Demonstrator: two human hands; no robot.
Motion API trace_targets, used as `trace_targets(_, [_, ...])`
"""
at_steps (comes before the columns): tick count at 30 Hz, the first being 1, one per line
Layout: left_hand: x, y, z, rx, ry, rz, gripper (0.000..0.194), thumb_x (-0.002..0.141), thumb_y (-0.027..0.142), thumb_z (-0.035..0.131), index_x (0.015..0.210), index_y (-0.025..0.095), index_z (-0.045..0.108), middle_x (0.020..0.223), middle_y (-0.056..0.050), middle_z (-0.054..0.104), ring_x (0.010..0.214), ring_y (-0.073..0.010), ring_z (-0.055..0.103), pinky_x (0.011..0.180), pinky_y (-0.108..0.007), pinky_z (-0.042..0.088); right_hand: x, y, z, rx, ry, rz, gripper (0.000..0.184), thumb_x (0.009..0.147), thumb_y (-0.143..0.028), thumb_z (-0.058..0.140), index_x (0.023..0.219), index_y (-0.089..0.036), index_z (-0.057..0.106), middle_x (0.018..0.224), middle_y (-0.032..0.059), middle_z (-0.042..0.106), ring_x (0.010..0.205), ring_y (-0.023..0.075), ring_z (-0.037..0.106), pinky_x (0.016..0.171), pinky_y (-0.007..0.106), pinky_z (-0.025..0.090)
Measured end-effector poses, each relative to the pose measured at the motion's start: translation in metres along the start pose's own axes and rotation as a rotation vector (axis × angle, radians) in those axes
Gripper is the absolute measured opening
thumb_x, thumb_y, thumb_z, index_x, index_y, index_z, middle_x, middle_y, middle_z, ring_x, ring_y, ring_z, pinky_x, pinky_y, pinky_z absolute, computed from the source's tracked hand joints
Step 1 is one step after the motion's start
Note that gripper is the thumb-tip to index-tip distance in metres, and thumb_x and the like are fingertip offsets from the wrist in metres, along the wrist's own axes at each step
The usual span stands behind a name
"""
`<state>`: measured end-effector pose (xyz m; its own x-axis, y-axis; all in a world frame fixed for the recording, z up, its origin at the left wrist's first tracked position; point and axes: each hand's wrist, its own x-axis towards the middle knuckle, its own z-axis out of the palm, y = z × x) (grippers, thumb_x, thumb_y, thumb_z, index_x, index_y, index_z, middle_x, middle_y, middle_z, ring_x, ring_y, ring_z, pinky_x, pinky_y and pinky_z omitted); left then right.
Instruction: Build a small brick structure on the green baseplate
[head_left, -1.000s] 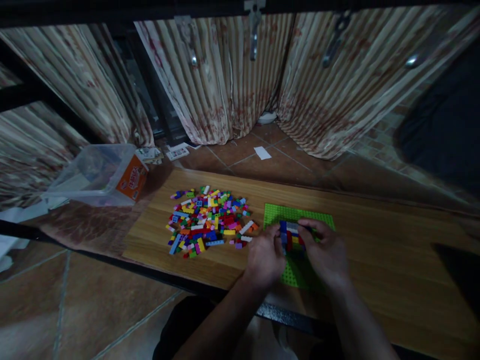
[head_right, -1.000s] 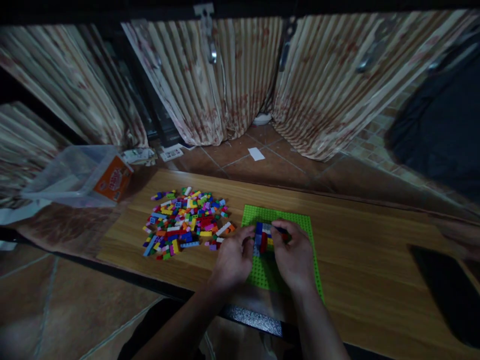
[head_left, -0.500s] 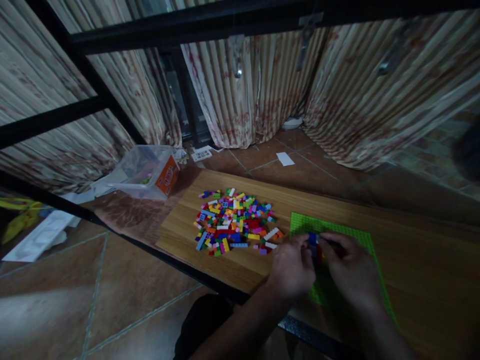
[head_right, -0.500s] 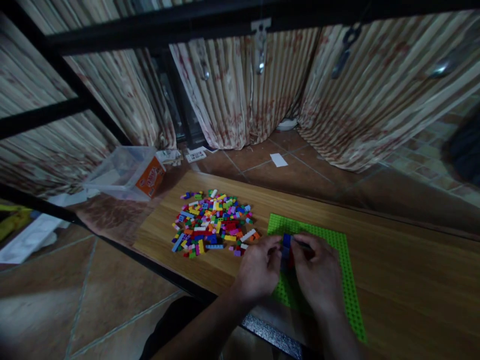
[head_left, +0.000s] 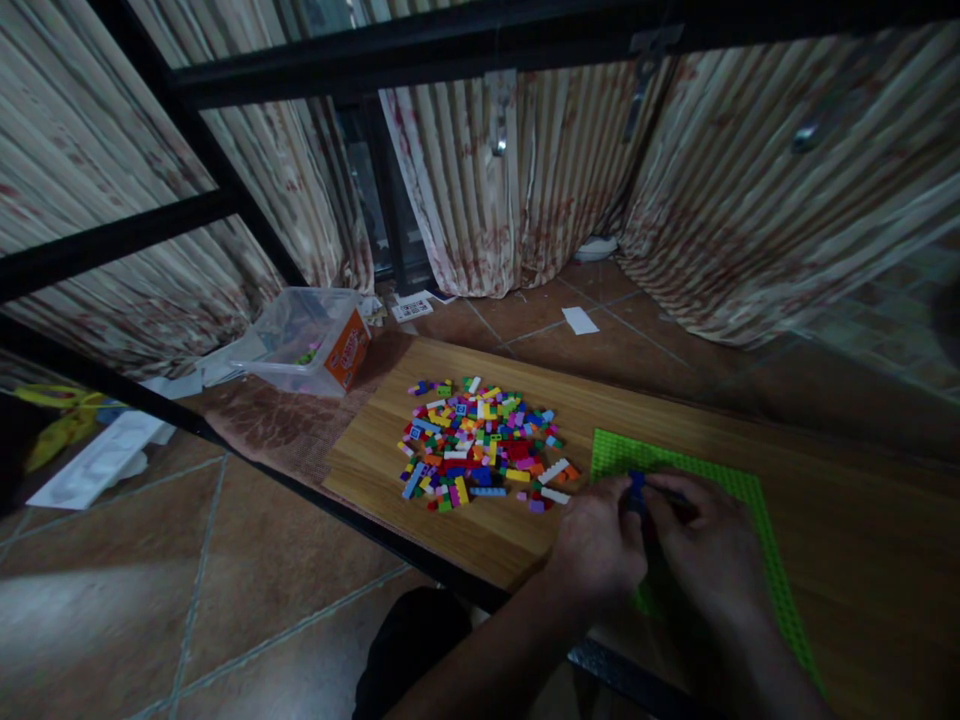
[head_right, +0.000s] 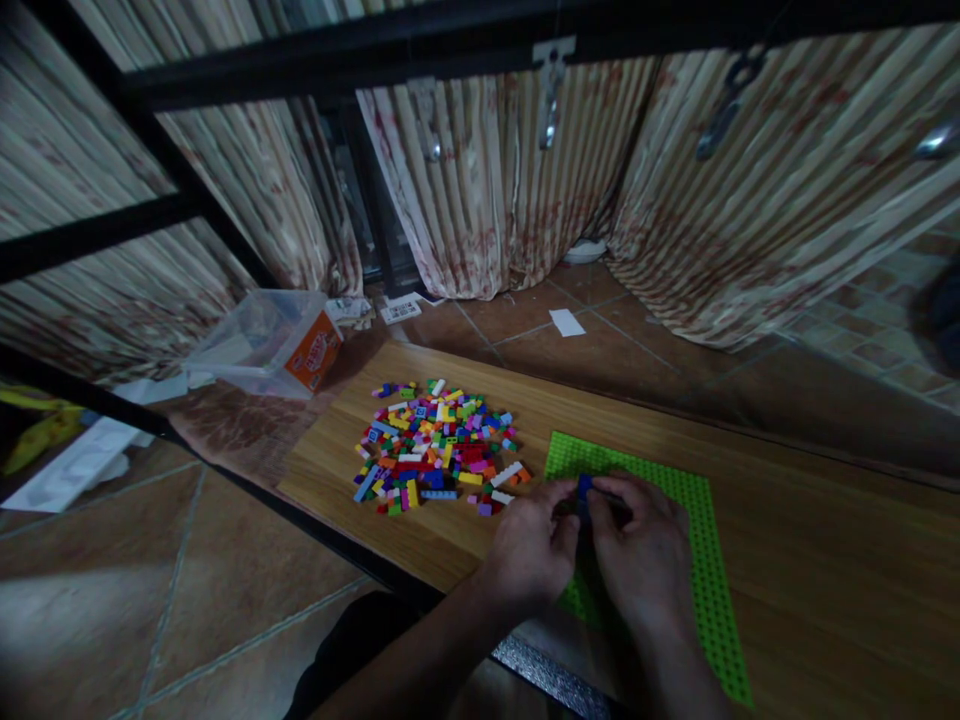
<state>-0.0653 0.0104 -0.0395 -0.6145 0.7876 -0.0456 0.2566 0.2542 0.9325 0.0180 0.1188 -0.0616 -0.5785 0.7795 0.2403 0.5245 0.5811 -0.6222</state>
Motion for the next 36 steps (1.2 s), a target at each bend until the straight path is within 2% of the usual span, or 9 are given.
trace_targets(4, [0.005, 0.0, -0.021, 0.105, 0.087, 0.031, 0.041, 0.085, 0.014, 0.049, 0.124, 0.013, 0.062, 0.114, -0.012, 0.069, 0.106, -0.0242, 0.064, 0.1, -0.038, 0.05, 0.0, 0.004, 0.001, 0.007, 0.002, 0.022, 0.032, 0.081, -0.047, 0.052, 0.089, -0.022, 0.069, 0.104, 0.0101, 0.069, 0.101, 0.0304, 0.06, 0.096, 0.053, 0.042])
trace_targets(10, [0.018, -0.013, -0.08, 0.53, 0.334, 0.057, 0.051, 0.076, -0.001, 0.045, 0.116, 0.02, 0.068, 0.119, -0.01, 0.062, 0.109, -0.023, 0.058, 0.101, -0.037, 0.047, 0.0, 0.003, -0.001, 0.029, 0.019, 0.023, 0.031, 0.081, -0.047, 0.052, 0.087, -0.023, 0.07, 0.105, 0.0095, 0.07, 0.1, 0.0293, 0.06, 0.096, 0.051, 0.043])
trace_targets(14, [0.023, -0.02, -0.097, 0.693, 0.237, 0.063, 0.053, 0.069, -0.003, 0.05, 0.109, 0.023, 0.073, 0.12, -0.011, 0.058, 0.109, -0.0246, 0.055, 0.101, -0.038, 0.046, 0.001, 0.0, -0.002, 0.036, 0.026, 0.01, 0.031, 0.081, -0.046, 0.052, 0.087, -0.022, 0.07, 0.105, 0.0095, 0.07, 0.101, 0.0287, 0.06, 0.098, 0.051, 0.042])
trace_targets(17, [0.024, -0.021, -0.098, 0.747, 0.157, 0.084, 0.048, 0.069, -0.001, 0.052, 0.105, 0.023, 0.074, 0.115, -0.011, 0.06, 0.106, -0.0244, 0.056, 0.101, -0.039, 0.045, 0.001, 0.0, -0.001, 0.038, 0.031, 0.013, 0.03, 0.081, -0.045, 0.052, 0.087, -0.022, 0.071, 0.105, 0.0096, 0.07, 0.102, 0.0287, 0.059, 0.097, 0.05, 0.042])
trace_targets(21, [0.025, -0.025, -0.096, 0.768, 0.158, 0.103, 0.046, 0.071, -0.002, 0.049, 0.104, 0.021, 0.073, 0.108, -0.01, 0.062, 0.104, -0.0226, 0.056, 0.1, -0.037, 0.045, 0.0, 0.001, 0.0, 0.041, 0.038, 0.008, 0.029, 0.082, -0.044, 0.053, 0.088, -0.022, 0.071, 0.106, 0.0092, 0.069, 0.103, 0.0284, 0.059, 0.097, 0.051, 0.042])
trace_targets(26, [0.026, -0.027, -0.101, 0.671, 0.219, 0.134, 0.038, 0.074, 0.0, 0.051, 0.101, 0.016, 0.071, 0.108, -0.011, 0.064, 0.103, -0.0235, 0.058, 0.098, -0.037, 0.046, 0.001, 0.001, -0.006, 0.124, 0.048, 0.03, 0.026, 0.084, -0.042, 0.056, 0.088, -0.022, 0.071, 0.104, 0.0083, 0.07, 0.101, 0.0264, 0.061, 0.095, 0.049, 0.044])
trace_targets(29, [0.025, -0.021, -0.101, 0.433, 0.229, 0.133, 0.031, 0.08, 0.01, 0.057, 0.108, 0.016, 0.068, 0.107, -0.009, 0.067, 0.1, -0.0226, 0.061, 0.096, -0.037, 0.048, 0.004, 0.002, -0.016, 0.274, 0.234, 0.13, 0.026, 0.083, -0.042, 0.059, 0.09, -0.019, 0.071, 0.099, 0.0088, 0.071, 0.095, 0.025, 0.064, 0.091, 0.046, 0.047])
trace_targets(32, [0.023, -0.014, -0.091, 0.119, 0.152, 0.126, 0.029, 0.085, 0.02, 0.058, 0.112, 0.017, 0.065, 0.106, -0.007, 0.069, 0.098, -0.0197, 0.064, 0.091, -0.033, 0.05, 0.008, 0.002, -0.027, 0.443, 0.443, 0.223, 0.026, 0.081, -0.041, 0.064, 0.09, -0.018, 0.071, 0.089, 0.0076, 0.072, 0.083, 0.022, 0.066, 0.081, 0.04, 0.052])
trace_targets(36, [0.019, -0.007, -0.066, -0.171, 0.009, 0.086, 0.025, 0.085, 0.022, 0.058, 0.108, 0.016, 0.065, 0.101, -0.006, 0.069, 0.094, -0.018, 0.064, 0.085, -0.03, 0.05, 0.01, -0.001, -0.033, 0.598, 0.461, 0.254, 0.018, 0.078, -0.036, 0.068, 0.084, -0.019, 0.07, 0.084, 0.0048, 0.072, 0.077, 0.0184, 0.066, 0.075, 0.035, 0.053])
